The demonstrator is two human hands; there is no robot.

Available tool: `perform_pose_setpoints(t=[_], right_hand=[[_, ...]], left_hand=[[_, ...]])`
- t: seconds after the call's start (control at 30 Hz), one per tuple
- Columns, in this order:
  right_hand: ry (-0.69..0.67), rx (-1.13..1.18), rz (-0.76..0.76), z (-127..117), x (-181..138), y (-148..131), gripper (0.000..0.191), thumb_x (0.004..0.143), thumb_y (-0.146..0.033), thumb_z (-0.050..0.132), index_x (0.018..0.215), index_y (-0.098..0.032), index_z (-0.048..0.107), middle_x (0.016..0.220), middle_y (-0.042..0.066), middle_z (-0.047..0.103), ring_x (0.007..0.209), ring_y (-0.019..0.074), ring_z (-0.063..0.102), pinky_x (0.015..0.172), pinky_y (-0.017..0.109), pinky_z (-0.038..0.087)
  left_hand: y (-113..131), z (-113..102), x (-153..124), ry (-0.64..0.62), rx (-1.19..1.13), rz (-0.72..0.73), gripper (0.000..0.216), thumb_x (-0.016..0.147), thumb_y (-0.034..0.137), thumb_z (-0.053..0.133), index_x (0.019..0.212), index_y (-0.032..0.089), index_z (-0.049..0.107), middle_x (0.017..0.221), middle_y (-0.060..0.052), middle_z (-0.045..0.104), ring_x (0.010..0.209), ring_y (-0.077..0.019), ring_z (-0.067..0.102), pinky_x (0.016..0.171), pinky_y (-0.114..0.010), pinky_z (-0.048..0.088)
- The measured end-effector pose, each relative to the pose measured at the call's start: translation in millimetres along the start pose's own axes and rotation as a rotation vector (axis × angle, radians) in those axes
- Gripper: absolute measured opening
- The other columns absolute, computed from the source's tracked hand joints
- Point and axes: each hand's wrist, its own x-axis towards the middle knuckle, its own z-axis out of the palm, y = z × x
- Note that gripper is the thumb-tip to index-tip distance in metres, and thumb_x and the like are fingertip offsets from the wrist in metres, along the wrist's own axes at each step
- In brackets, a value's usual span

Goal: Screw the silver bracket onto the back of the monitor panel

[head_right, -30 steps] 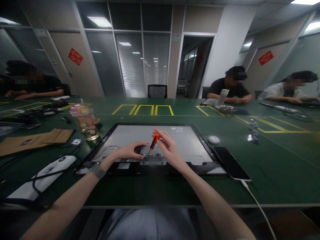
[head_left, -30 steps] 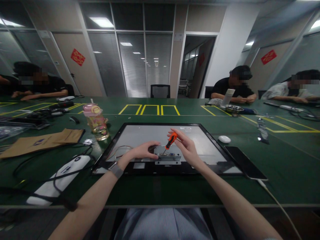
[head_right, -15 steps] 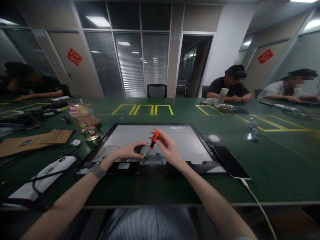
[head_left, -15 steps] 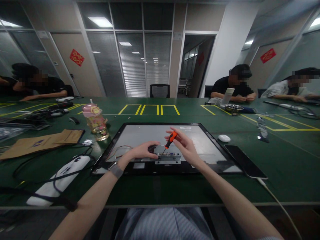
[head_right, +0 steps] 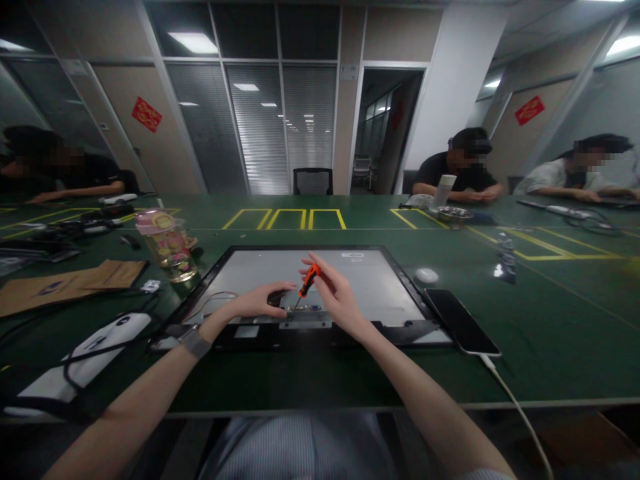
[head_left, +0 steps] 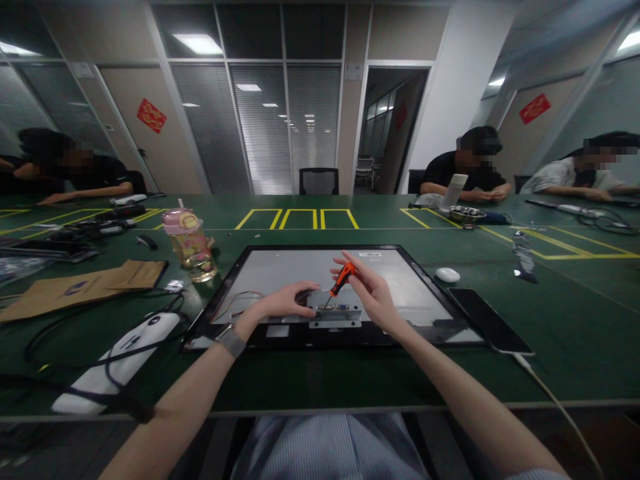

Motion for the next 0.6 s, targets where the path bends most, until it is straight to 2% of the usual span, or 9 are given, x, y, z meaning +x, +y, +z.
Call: perform_pose_setpoints(t=[0.13, 0.27, 0.33, 0.5, 0.6], right_hand=[[0.103, -0.08, -0.005, 0.0, 1.7, 5.9, 0.039, 0.086, -0.026, 0.054, 0.126, -0.029, 0.053, 0.106, 0.006, 0.062, 0.092, 0.0183, 0.064, 0.085, 0.039, 0.053], [0.179, -0.237, -0.035, -3.9, 2.9, 10.5, 0.031, 0.082, -0.026, 0.061, 0.113, -0.027, 0.063, 0.089, 0.004, 0.058, 0.08, 0.0155, 0.059, 0.077, 0.034, 0.053], [0.152, -0.253, -0.046, -5.6, 2.6, 10.3, 0.032, 0.085, -0.026, 0.056, 0.117, -0.027, 0.061, 0.092, 0.005, 0.058, 0.083, 0.0165, 0.059, 0.08, 0.035, 0.053], [0.009, -0.099, -0.036, -4.5, 0.2, 8.2, 0.043, 0.091, -0.023, 0.043, 0.133, -0.029, 0.042, 0.118, 0.008, 0.057, 0.101, 0.0183, 0.062, 0.091, 0.039, 0.05], [0.025, -0.077, -0.021, -2.1, 0.3, 8.0, 0.043, 0.089, -0.023, 0.046, 0.132, -0.028, 0.042, 0.117, 0.009, 0.058, 0.099, 0.0185, 0.064, 0.088, 0.039, 0.052]], left_hand=[[-0.6, 0.4, 0.2, -0.001, 0.002, -0.002, 0.073, 0.066, 0.047, 0.072, 0.131, 0.024, 0.045, 0.143, -0.005, 0.04, 0.132, -0.0235, 0.036, 0.113, -0.038, 0.023], [2.5, -0.4, -0.8, 0.0, 0.002, 0.005, 0.074, 0.067, 0.048, 0.071, 0.131, 0.024, 0.045, 0.142, -0.005, 0.041, 0.132, -0.0241, 0.036, 0.112, -0.038, 0.024], [3.0, -0.6, -0.8, -0.005, 0.0, 0.001, 0.074, 0.067, 0.048, 0.071, 0.132, 0.024, 0.044, 0.142, -0.005, 0.041, 0.132, -0.0241, 0.036, 0.112, -0.038, 0.024], [-0.3, 0.3, 0.7, -0.006, -0.021, 0.007, 0.071, 0.066, 0.047, 0.072, 0.128, 0.024, 0.048, 0.142, -0.006, 0.041, 0.131, -0.0244, 0.037, 0.112, -0.039, 0.026], [0.0, 0.3, 0.8, -0.006, -0.037, 0.007, 0.069, 0.066, 0.046, 0.073, 0.127, 0.025, 0.049, 0.142, -0.005, 0.042, 0.131, -0.0245, 0.038, 0.111, -0.038, 0.026]])
